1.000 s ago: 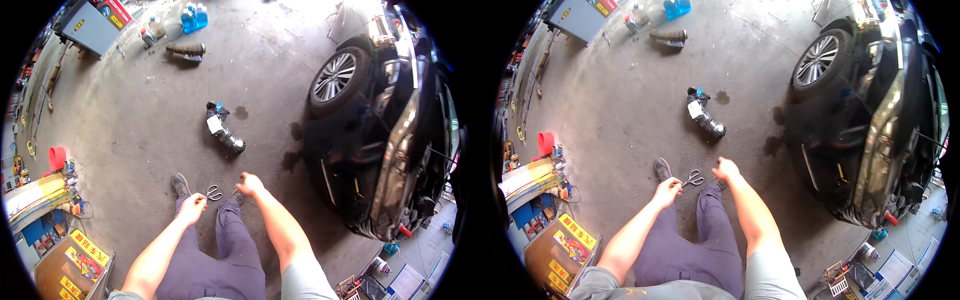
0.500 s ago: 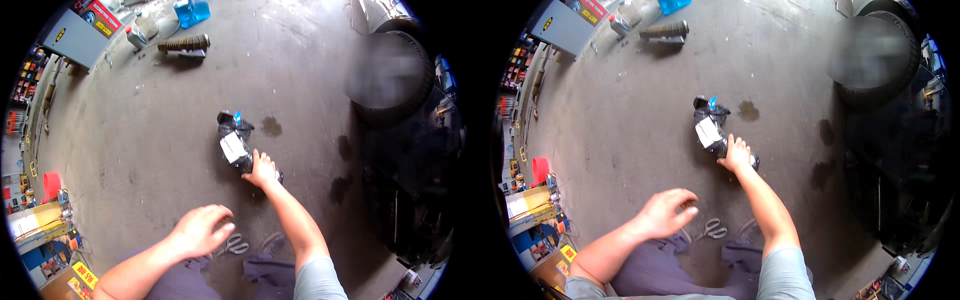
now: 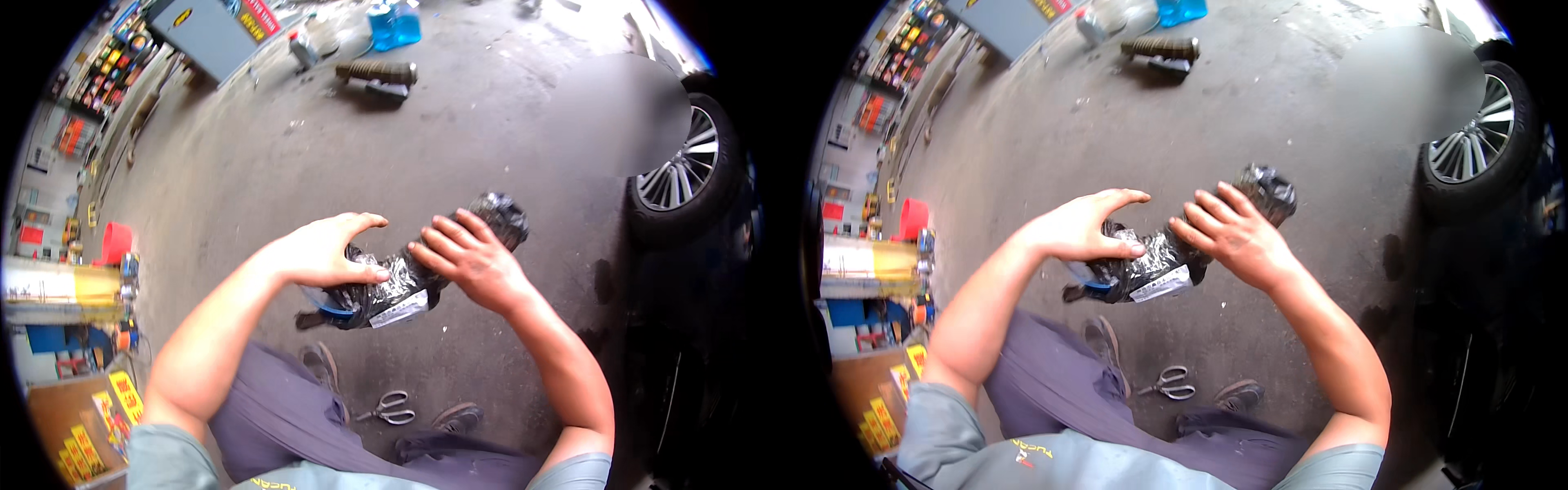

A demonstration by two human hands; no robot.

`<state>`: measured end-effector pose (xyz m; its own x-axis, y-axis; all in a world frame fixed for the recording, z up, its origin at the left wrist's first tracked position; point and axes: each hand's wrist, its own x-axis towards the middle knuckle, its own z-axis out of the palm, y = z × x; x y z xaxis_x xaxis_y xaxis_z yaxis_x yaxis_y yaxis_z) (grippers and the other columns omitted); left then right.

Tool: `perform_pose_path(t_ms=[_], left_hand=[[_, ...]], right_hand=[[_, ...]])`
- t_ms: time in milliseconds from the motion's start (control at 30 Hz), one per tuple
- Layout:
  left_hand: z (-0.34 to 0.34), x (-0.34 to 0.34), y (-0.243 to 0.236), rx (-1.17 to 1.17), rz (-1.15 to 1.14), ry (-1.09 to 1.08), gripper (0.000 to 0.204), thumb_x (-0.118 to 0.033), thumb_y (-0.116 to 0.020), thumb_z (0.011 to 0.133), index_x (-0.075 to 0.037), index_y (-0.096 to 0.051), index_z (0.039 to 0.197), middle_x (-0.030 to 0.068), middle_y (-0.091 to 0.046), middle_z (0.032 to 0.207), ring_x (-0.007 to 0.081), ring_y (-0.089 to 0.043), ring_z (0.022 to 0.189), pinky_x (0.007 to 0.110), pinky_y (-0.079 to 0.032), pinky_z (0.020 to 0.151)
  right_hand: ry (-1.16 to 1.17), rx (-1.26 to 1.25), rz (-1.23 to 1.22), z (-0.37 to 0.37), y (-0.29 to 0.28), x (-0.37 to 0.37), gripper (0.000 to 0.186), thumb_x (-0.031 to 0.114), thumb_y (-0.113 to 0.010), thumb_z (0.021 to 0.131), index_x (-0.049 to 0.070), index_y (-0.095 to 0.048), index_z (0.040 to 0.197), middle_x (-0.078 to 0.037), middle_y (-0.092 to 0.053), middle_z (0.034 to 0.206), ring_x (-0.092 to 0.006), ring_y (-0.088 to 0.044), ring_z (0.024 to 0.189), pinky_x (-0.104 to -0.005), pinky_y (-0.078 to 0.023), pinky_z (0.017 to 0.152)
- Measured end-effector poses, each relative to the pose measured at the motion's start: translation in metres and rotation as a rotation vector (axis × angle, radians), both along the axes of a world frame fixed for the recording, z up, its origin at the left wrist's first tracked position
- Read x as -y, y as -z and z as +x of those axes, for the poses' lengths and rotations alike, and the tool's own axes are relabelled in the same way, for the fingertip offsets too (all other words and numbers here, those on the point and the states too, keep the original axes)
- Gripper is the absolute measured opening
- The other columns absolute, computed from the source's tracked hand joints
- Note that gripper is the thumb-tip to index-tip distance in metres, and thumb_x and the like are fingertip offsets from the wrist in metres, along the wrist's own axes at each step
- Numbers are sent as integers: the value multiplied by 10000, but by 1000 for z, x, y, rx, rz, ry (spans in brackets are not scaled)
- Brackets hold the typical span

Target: The person unpacks a new air intake hose using scissors, then walks to a car with an open hood and uses a flashlight to inspect the engine bay. The person retrieves a spray can and applies it to the engine area.

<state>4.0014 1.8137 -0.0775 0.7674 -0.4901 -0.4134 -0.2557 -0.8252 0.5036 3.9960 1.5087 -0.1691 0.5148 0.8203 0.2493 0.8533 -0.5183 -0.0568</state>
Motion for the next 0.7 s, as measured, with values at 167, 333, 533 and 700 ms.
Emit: perform_pose_path(t_ms=[167,333,533,700], left_hand=[[-39,-10,35,-901,-522,-486,998,-469,-827,931,68,-350,1624,205,-592,1495,222,-608,1334,359,-491,1130],[-36,-5,24,-865,-946,-762,722,-343,-775,992,58,-463,1506,131,-698,1278,149,-724,1082,321,-595,968],[-18,-8,12,-652,-1166,-888,579,-326,-732,1033,27,-520,1440,119,-720,1226,170,-740,1040,349,-610,957],[-6,-10,4,-453,-1323,-900,532,-309,-736,1037,4,-534,1417,93,-719,1194,156,-720,1044,333,-596,956]], right_hand=[[-16,153,-17,21,-30,-15,714,136,-660,931,264,-502,1615,-31,-514,1641,-262,-448,1560,-489,-298,1337],[413,19,675,5,21,-28,550,55,-670,908,104,-625,1453,-184,-608,1454,-352,-592,1372,-497,-484,1129],[-399,-730,-155,-172,160,-56,156,187,-685,904,83,-695,1020,-120,-708,1037,-326,-717,1036,-490,-578,867],[-416,-874,-365,-322,234,-105,368,214,-714,916,100,-662,1262,-137,-661,1248,-329,-668,1204,-486,-600,896]])
